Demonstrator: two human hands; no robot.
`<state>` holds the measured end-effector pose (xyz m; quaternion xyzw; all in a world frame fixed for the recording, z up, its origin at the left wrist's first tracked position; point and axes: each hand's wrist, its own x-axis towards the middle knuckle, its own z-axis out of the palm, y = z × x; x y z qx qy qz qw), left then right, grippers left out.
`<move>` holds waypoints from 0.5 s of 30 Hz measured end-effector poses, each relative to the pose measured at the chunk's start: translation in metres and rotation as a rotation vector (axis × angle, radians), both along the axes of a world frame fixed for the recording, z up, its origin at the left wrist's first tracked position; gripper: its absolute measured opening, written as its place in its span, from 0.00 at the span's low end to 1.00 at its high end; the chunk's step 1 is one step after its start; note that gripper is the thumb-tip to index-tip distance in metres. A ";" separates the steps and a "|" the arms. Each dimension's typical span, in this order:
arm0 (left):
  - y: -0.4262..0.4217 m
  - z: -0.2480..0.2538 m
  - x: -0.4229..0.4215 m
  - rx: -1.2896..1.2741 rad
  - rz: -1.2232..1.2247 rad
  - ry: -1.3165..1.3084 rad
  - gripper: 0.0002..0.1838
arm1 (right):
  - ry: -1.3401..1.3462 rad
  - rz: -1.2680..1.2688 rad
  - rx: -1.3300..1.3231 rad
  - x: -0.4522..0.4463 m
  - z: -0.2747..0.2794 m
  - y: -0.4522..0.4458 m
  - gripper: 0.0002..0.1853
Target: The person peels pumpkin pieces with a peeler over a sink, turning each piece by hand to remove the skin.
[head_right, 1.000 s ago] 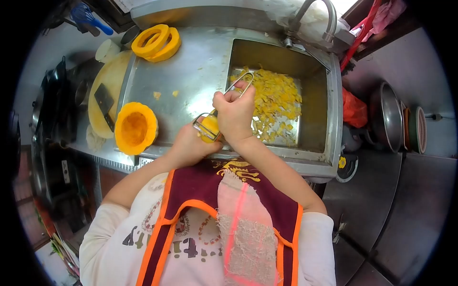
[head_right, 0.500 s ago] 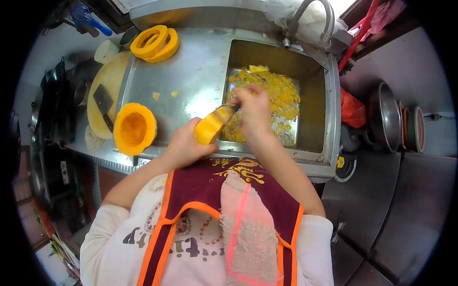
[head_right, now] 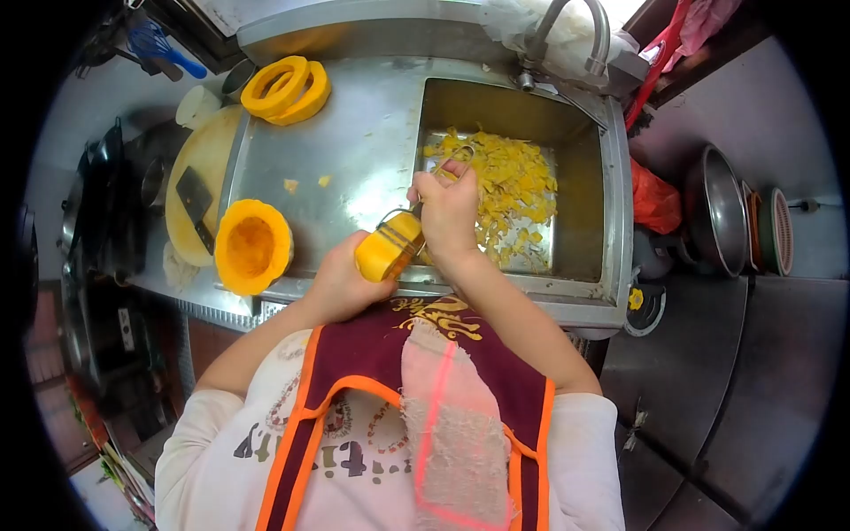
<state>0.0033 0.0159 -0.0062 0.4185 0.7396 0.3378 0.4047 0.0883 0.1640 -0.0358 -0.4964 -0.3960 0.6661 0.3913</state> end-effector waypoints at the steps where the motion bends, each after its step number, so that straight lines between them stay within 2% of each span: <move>1: -0.001 -0.001 -0.001 0.017 -0.026 0.028 0.22 | -0.076 -0.045 0.046 0.002 -0.032 0.016 0.17; 2: -0.006 -0.004 -0.002 0.034 -0.052 0.055 0.22 | -0.152 -0.089 0.090 0.011 -0.065 0.028 0.17; 3: -0.010 -0.007 -0.005 0.051 -0.078 0.085 0.23 | -0.466 0.027 0.191 0.037 -0.102 0.040 0.19; 5: -0.021 -0.012 -0.009 0.075 -0.046 0.008 0.23 | -0.609 0.139 0.151 0.066 -0.120 0.058 0.22; 7: -0.028 -0.010 -0.011 0.064 -0.006 -0.071 0.23 | -0.307 0.157 -0.194 0.073 -0.111 0.043 0.22; 8: -0.025 -0.005 -0.012 0.056 0.008 -0.105 0.23 | -0.218 0.206 -0.171 0.069 -0.101 0.037 0.21; 10: -0.020 -0.003 -0.019 0.060 0.000 -0.130 0.23 | -0.025 0.294 -0.101 0.049 -0.029 0.029 0.19; 11: -0.018 -0.005 -0.023 0.063 -0.023 -0.127 0.23 | -0.011 0.496 -0.066 0.047 -0.014 0.031 0.22; 13: -0.014 -0.008 -0.032 0.066 -0.064 -0.162 0.24 | 0.008 0.892 0.000 0.052 0.003 0.033 0.29; 14: -0.013 -0.010 -0.038 0.067 -0.083 -0.200 0.24 | -0.005 0.953 -0.070 0.054 0.004 0.033 0.31; 15: -0.012 -0.010 -0.043 0.068 -0.101 -0.239 0.24 | -0.056 0.986 -0.034 0.057 0.001 0.035 0.31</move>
